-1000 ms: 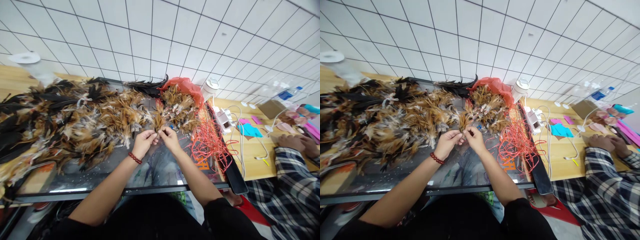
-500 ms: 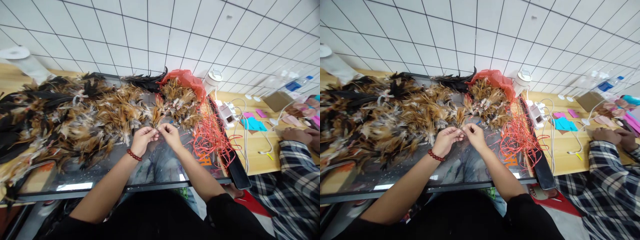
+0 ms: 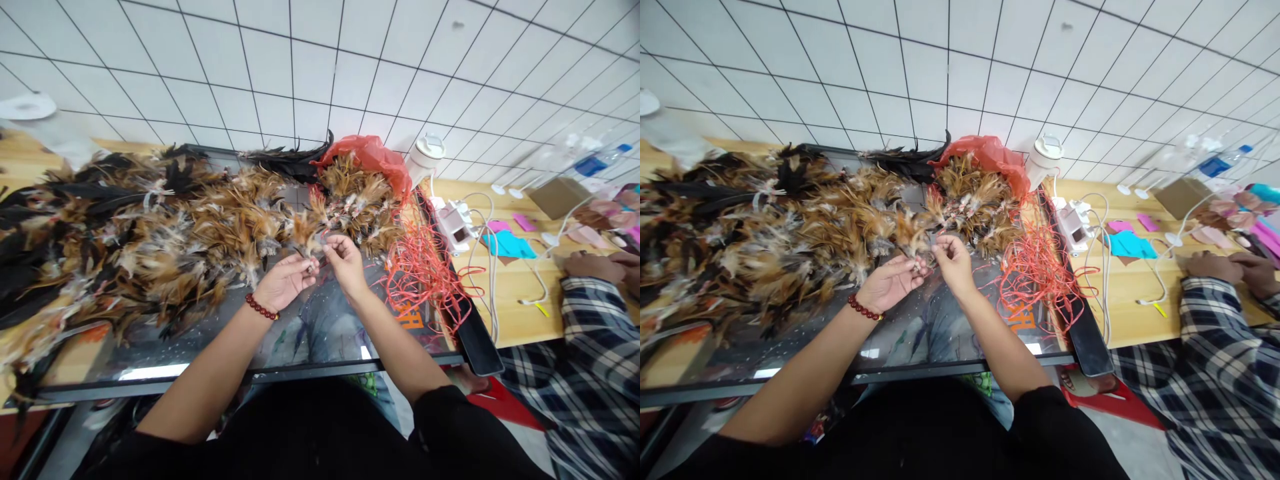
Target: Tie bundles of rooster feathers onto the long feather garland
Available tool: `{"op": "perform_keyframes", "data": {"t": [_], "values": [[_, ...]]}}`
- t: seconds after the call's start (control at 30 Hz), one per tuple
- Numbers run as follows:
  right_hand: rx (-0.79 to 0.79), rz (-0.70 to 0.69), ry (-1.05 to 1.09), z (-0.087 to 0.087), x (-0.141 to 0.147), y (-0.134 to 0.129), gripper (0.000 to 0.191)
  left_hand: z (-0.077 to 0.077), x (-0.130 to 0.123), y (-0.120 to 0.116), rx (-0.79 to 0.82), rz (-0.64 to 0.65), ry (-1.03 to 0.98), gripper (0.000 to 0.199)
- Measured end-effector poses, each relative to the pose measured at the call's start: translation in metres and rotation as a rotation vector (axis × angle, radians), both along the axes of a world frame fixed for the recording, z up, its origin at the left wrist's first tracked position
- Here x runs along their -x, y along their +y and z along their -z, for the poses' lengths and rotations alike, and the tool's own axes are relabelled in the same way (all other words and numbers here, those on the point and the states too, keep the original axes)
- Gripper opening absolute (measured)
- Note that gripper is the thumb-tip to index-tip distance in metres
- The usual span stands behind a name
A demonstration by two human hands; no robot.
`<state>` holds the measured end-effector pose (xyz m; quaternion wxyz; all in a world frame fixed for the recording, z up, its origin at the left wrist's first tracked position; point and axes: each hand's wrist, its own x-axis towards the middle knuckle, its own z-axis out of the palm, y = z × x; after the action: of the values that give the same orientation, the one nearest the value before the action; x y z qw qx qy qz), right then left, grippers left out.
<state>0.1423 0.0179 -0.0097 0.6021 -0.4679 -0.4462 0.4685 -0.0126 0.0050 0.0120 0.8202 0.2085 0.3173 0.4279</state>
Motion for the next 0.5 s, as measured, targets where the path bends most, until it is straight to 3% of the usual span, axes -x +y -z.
{"op": "perform_keyframes", "data": {"t": [0.1,0.17,0.3,0.5], "values": [[-0.017,0.045,-0.048,-0.002,-0.001,-0.002,0.03,0.003,-0.002,0.003,-0.055,-0.21,0.002,0.02],[-0.026,-0.035,-0.124,-0.006,0.001,-0.006,0.026,0.006,-0.003,0.004,-0.059,-0.264,0.01,0.021],[-0.072,-0.194,-0.242,-0.009,0.009,-0.016,0.022,0.008,-0.004,0.005,-0.041,-0.294,0.057,0.023],[-0.064,-0.213,-0.241,-0.006,0.011,-0.017,0.022,0.004,-0.004,0.003,-0.051,-0.216,0.073,0.026]]}}
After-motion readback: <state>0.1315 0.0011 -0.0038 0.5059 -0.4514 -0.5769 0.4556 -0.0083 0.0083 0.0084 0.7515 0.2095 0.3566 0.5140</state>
